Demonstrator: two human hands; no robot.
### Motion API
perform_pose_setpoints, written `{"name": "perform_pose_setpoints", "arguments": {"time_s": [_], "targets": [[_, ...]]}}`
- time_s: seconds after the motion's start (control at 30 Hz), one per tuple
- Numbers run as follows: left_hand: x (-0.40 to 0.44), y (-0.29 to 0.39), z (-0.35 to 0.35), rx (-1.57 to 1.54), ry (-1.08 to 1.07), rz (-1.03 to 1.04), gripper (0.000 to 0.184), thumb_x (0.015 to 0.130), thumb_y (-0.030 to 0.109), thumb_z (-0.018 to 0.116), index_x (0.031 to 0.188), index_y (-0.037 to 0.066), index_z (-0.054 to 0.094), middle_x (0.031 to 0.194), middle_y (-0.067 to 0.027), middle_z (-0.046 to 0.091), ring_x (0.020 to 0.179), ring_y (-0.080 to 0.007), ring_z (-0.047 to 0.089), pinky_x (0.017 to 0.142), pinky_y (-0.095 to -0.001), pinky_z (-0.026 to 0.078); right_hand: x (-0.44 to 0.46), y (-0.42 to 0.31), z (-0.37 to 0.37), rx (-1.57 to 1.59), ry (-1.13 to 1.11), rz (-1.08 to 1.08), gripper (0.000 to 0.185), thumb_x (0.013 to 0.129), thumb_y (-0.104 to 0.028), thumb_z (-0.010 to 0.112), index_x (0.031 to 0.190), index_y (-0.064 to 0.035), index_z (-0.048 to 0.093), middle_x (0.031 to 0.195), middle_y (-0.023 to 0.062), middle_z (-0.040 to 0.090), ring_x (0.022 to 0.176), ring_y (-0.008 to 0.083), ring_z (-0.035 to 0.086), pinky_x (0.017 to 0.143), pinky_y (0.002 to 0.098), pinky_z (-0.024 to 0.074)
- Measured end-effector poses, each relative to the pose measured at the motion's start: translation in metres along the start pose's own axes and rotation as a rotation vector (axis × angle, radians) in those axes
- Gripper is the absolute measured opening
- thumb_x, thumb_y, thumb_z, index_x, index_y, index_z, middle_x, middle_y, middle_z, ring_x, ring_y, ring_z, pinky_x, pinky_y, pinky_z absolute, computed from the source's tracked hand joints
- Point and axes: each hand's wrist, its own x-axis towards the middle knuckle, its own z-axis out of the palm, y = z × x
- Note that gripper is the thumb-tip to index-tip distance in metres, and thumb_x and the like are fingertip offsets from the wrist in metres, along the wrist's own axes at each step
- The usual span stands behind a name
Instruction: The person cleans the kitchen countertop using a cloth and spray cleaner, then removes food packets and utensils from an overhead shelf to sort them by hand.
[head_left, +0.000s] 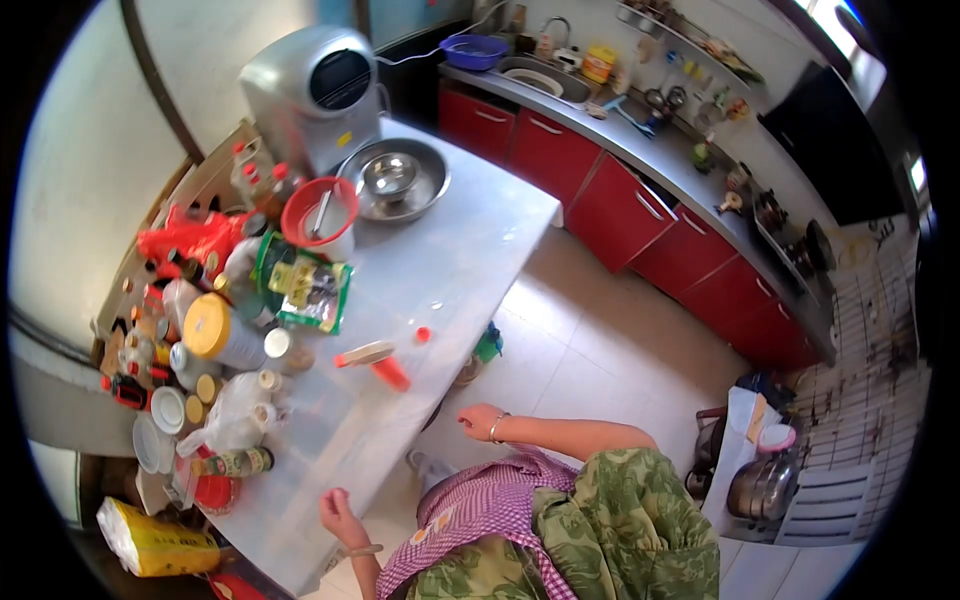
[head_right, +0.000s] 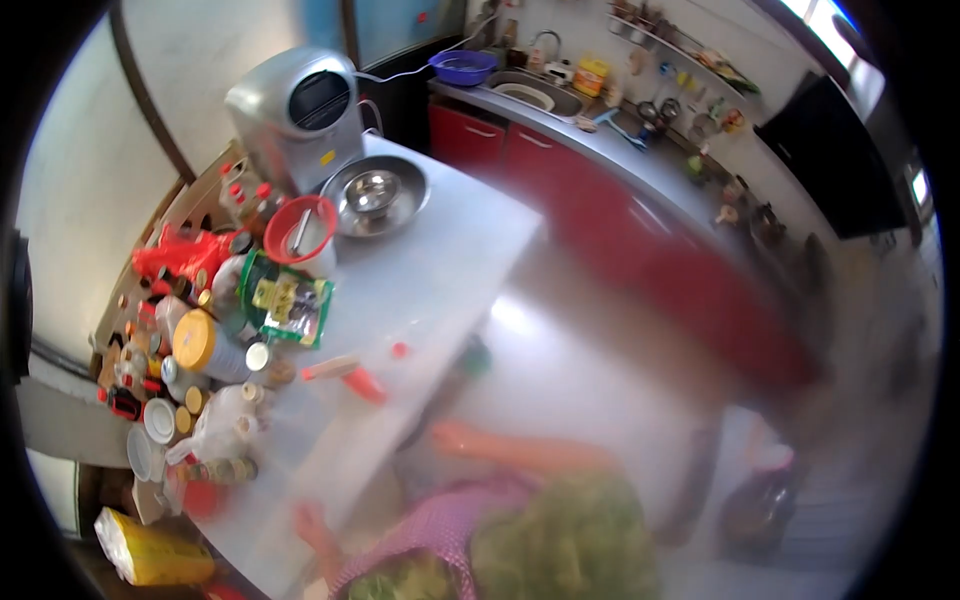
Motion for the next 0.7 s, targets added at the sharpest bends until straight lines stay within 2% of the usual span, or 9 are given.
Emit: {"name": "perform_pose_setpoints", "arguments": {"time_s": [0.1,0.2,0.33,0.4,0.43,0.47,0.53,0.63,0.7], "targets": [[-0.038,0.025,0.06,0.129,-0.312,0.046,0.009,0.091,0.01,0.057,0.091,0.001,0.06,0.08,-0.0029,0.06,0.077,-0.0102,0.056,0.073,-0.0245,0.046,-0.036,0.036,-0.031,0.066,0.01,0.057,0.031,0.077,-0.019,0.058,0.105,-0.0056,0.061,0.086,0.0121,0.067,0.083,0.0314,0.064,0.074,0.0414,0.0504],[-0.086,0.08,0.131,0.207,-0.488,0.101,0.01,0.089,0.009,0.058,0.093,0.0,0.061,0.081,-0.0031,0.061,0.076,-0.0098,0.058,0.072,-0.0237,0.047,-0.097,0.065,-0.082,0.116,0.026,0.154,0.032,0.078,-0.021,0.059,0.106,-0.0052,0.061,0.087,0.0119,0.067,0.084,0.0309,0.064,0.075,0.0412,0.0507],[-0.127,0.09,0.21,0.151,-0.723,0.201,0.011,0.087,0.007,0.06,0.095,-0.001,0.062,0.083,-0.0033,0.063,0.075,-0.0099,0.059,0.07,-0.0236,0.048,-0.194,0.174,-0.085,0.12,0.212,0.26,0.035,0.08,-0.025,0.061,0.109,-0.0055,0.061,0.094,0.0129,0.068,0.089,0.0307,0.065,0.079,0.0399,0.0514],[-0.151,0.1,0.245,0.242,-0.775,0.316,0.01,0.086,0.006,0.061,0.093,-0.002,0.063,0.081,-0.0039,0.062,0.074,-0.0101,0.059,0.068,-0.0239,0.048,-0.247,0.212,-0.095,0.102,0.253,0.431,0.036,0.08,-0.027,0.062,0.11,-0.0061,0.061,0.096,0.0133,0.069,0.09,0.0302,0.065,0.08,0.0394,0.0517],[-0.163,0.112,0.263,0.276,-0.801,0.375,0.01,0.086,0.006,0.061,0.092,-0.002,0.063,0.081,-0.0043,0.062,0.073,-0.01,0.059,0.068,-0.024,0.048,-0.27,0.223,-0.107,0.096,0.24,0.608,0.036,0.08,-0.027,0.063,0.109,-0.0064,0.062,0.096,0.0134,0.069,0.09,0.03,0.066,0.081,0.0393,0.0518],[-0.175,0.121,0.28,0.31,-0.825,0.431,0.01,0.086,0.006,0.061,0.092,-0.002,0.063,0.08,-0.0046,0.062,0.073,-0.0099,0.059,0.068,-0.0242,0.048,-0.294,0.234,-0.117,0.075,0.306,0.607,0.035,0.08,-0.027,0.063,0.109,-0.0065,0.062,0.096,0.0135,0.069,0.089,0.03,0.066,0.081,0.0391,0.0519],[-0.197,0.134,0.308,0.36,-0.899,0.5,0.011,0.084,0.007,0.063,0.09,-0.002,0.063,0.08,-0.0075,0.062,0.072,-0.0137,0.061,0.067,-0.0259,0.049,-0.344,0.264,-0.12,0.041,0.428,0.602,0.035,0.08,-0.028,0.064,0.107,-0.0068,0.063,0.094,0.0137,0.069,0.087,0.03,0.066,0.08,0.0387,0.052],[-0.212,0.147,0.351,0.466,-1.015,0.626,0.012,0.081,0.009,0.066,0.089,0.0,0.063,0.08,-0.0126,0.063,0.072,-0.0225,0.064,0.066,-0.0303,0.051,-0.386,0.282,-0.132,0.093,0.571,0.745,0.034,0.08,-0.028,0.065,0.107,-0.0065,0.064,0.093,0.0134,0.069,0.087,0.0292,0.066,0.08,0.0373,0.0522],[-0.213,0.146,0.383,0.493,-1.053,0.673,0.012,0.081,0.01,0.066,0.089,0.001,0.063,0.081,-0.0126,0.063,0.072,-0.0233,0.064,0.066,-0.0312,0.051,-0.401,0.298,-0.132,0.169,0.641,0.871,0.033,0.081,-0.027,0.066,0.106,-0.0063,0.064,0.092,0.0128,0.07,0.086,0.0282,0.066,0.08,0.0361,0.0524]]}}
